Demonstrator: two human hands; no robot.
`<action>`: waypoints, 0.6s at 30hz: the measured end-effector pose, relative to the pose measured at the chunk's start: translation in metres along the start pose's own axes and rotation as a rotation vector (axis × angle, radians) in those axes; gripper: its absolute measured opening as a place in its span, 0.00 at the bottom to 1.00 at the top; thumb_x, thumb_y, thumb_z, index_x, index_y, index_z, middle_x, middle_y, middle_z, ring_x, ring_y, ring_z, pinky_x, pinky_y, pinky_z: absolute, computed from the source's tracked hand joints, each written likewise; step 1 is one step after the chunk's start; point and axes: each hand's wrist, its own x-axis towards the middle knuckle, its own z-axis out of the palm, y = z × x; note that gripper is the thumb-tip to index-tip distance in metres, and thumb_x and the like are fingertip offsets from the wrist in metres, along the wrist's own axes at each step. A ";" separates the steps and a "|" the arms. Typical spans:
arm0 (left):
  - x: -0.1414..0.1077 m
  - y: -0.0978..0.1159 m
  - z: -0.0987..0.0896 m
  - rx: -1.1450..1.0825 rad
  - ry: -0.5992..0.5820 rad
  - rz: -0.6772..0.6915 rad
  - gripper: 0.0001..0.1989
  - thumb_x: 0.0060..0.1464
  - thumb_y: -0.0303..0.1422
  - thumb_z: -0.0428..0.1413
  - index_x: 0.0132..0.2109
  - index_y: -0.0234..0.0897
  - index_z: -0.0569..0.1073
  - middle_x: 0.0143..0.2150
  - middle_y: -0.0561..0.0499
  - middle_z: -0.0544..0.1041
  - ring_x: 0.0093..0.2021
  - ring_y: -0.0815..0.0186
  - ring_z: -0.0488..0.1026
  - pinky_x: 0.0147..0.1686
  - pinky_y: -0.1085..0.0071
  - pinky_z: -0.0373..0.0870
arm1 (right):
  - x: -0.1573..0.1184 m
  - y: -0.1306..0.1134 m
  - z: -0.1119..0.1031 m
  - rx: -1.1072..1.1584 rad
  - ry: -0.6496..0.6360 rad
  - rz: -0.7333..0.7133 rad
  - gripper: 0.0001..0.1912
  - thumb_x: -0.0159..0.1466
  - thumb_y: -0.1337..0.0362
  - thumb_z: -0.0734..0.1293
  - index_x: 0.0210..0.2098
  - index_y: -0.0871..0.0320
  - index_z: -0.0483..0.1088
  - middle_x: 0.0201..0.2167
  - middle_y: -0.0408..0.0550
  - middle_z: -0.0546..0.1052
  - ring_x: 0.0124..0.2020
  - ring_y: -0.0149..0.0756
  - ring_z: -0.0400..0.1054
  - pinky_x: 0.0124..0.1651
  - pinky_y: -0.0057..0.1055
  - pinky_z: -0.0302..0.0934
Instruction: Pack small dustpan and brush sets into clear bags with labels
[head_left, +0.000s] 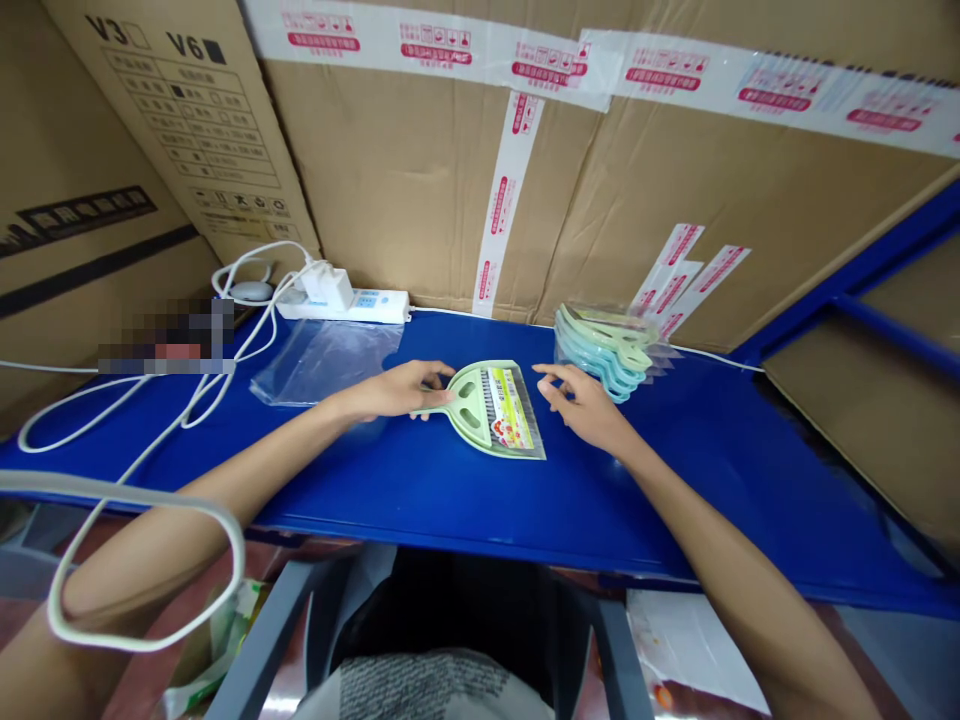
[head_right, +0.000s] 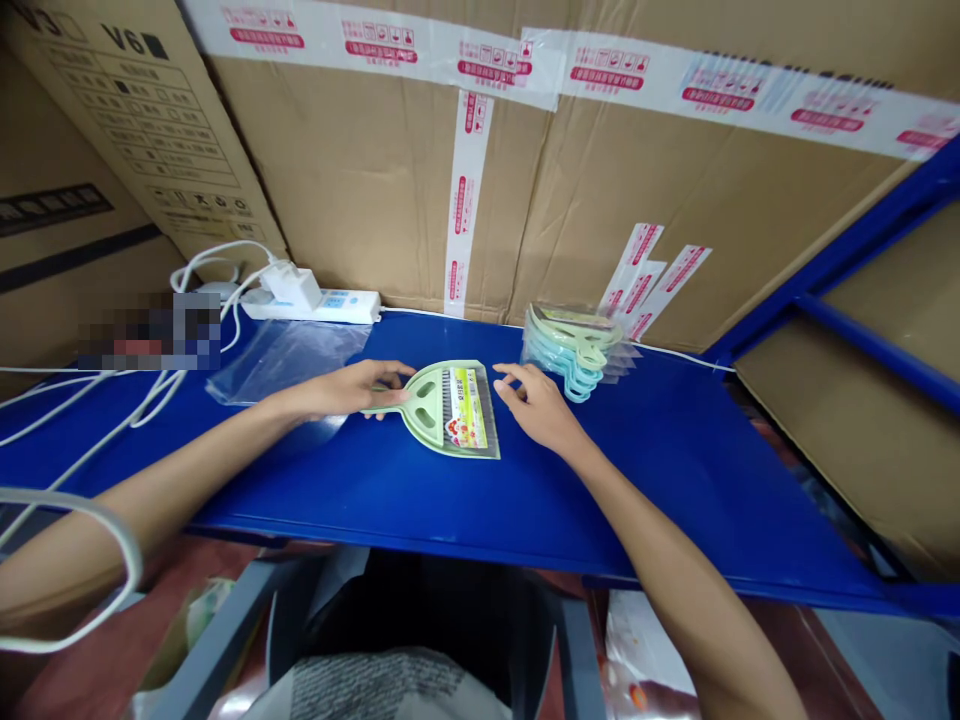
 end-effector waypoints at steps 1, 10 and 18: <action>-0.001 0.001 0.000 -0.056 -0.030 -0.021 0.31 0.64 0.48 0.61 0.66 0.32 0.74 0.42 0.41 0.84 0.31 0.63 0.79 0.28 0.71 0.70 | 0.000 0.000 0.000 0.019 -0.001 0.019 0.24 0.73 0.52 0.64 0.61 0.58 0.77 0.45 0.53 0.78 0.31 0.35 0.74 0.33 0.35 0.71; 0.000 0.003 -0.008 -0.294 -0.126 -0.027 0.22 0.58 0.41 0.67 0.56 0.36 0.83 0.41 0.41 0.86 0.31 0.65 0.78 0.34 0.68 0.75 | 0.002 0.008 0.004 0.154 -0.009 0.134 0.22 0.71 0.51 0.69 0.57 0.57 0.77 0.36 0.49 0.81 0.26 0.35 0.75 0.22 0.29 0.69; 0.001 0.007 -0.004 -0.458 -0.095 0.003 0.21 0.60 0.37 0.68 0.58 0.36 0.83 0.41 0.42 0.85 0.32 0.67 0.78 0.36 0.69 0.76 | 0.000 -0.011 0.008 0.747 -0.062 0.450 0.18 0.74 0.50 0.66 0.54 0.55 0.76 0.40 0.52 0.85 0.37 0.40 0.81 0.38 0.33 0.76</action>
